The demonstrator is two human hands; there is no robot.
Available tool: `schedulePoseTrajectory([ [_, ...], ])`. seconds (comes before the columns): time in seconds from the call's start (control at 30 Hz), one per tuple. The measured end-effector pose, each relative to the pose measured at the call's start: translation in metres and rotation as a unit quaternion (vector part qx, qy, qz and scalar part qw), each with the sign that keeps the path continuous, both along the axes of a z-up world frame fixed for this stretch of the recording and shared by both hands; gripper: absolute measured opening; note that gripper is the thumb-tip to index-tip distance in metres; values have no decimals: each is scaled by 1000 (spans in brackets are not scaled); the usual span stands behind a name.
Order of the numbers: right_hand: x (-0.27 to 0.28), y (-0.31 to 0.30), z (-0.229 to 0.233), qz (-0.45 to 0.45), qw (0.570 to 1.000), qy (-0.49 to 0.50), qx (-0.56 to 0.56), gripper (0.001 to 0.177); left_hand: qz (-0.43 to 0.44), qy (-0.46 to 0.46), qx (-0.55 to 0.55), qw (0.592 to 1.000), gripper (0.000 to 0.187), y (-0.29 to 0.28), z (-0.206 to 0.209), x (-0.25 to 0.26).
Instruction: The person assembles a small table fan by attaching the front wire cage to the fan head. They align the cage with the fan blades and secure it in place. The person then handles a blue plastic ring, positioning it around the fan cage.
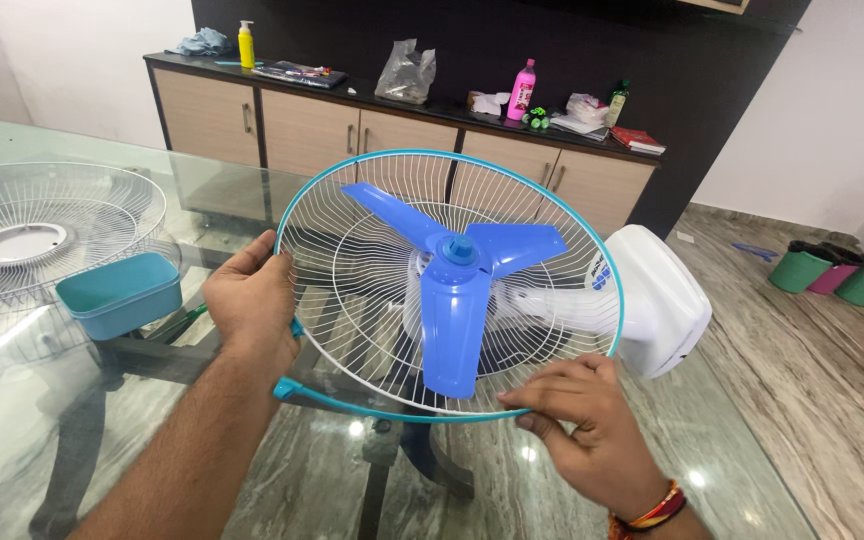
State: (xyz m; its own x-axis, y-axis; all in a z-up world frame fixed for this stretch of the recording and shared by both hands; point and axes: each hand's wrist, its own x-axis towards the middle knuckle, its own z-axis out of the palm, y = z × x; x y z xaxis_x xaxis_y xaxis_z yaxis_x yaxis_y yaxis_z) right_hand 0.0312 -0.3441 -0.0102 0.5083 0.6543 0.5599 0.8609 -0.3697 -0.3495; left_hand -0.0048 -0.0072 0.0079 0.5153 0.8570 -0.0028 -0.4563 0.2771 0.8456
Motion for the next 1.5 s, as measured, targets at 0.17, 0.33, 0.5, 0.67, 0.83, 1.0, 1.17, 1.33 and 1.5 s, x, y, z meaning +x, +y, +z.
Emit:
schedulePoseTrajectory([
  [0.17, -16, 20, -1, -45, 998, -27, 35, 11, 20, 0, 12, 1000, 38, 4, -8, 7],
  [0.33, -31, 41, -4, -69, 991, -87, 67, 10, 30, -82, 0, 996, 41, 3, -19, 17],
  [0.5, -46, 59, -1, -110, 989, -85, 42, 19, 21, -69, 41, 997, 21, -1, -24, 16],
  [0.67, -54, 74, 9, -177, 983, -49, -11, 28, 11, -23, 17, 1000, 22, -7, -24, 15],
  [0.83, -61, 86, 14, -171, 978, -113, 37, 26, 7, -77, 16, 997, 27, -16, -26, 17],
  [1.0, -66, 104, 12, -157, 983, -93, 35, 20, -8, -61, 13, 998, 33, -36, -29, 10],
  [1.17, -69, 117, 12, -103, 984, -119, 77, 13, 49, -18, 72, 996, 41, -58, -22, 3],
  [1.33, -64, 114, 14, -74, 990, -68, 100, 14, 4, -21, 41, 999, 57, -75, -8, -12],
  [1.5, -58, 102, 29, -51, 995, -89, 13, 30, -15, -51, 30, 998, 56, -82, -12, -7],
])
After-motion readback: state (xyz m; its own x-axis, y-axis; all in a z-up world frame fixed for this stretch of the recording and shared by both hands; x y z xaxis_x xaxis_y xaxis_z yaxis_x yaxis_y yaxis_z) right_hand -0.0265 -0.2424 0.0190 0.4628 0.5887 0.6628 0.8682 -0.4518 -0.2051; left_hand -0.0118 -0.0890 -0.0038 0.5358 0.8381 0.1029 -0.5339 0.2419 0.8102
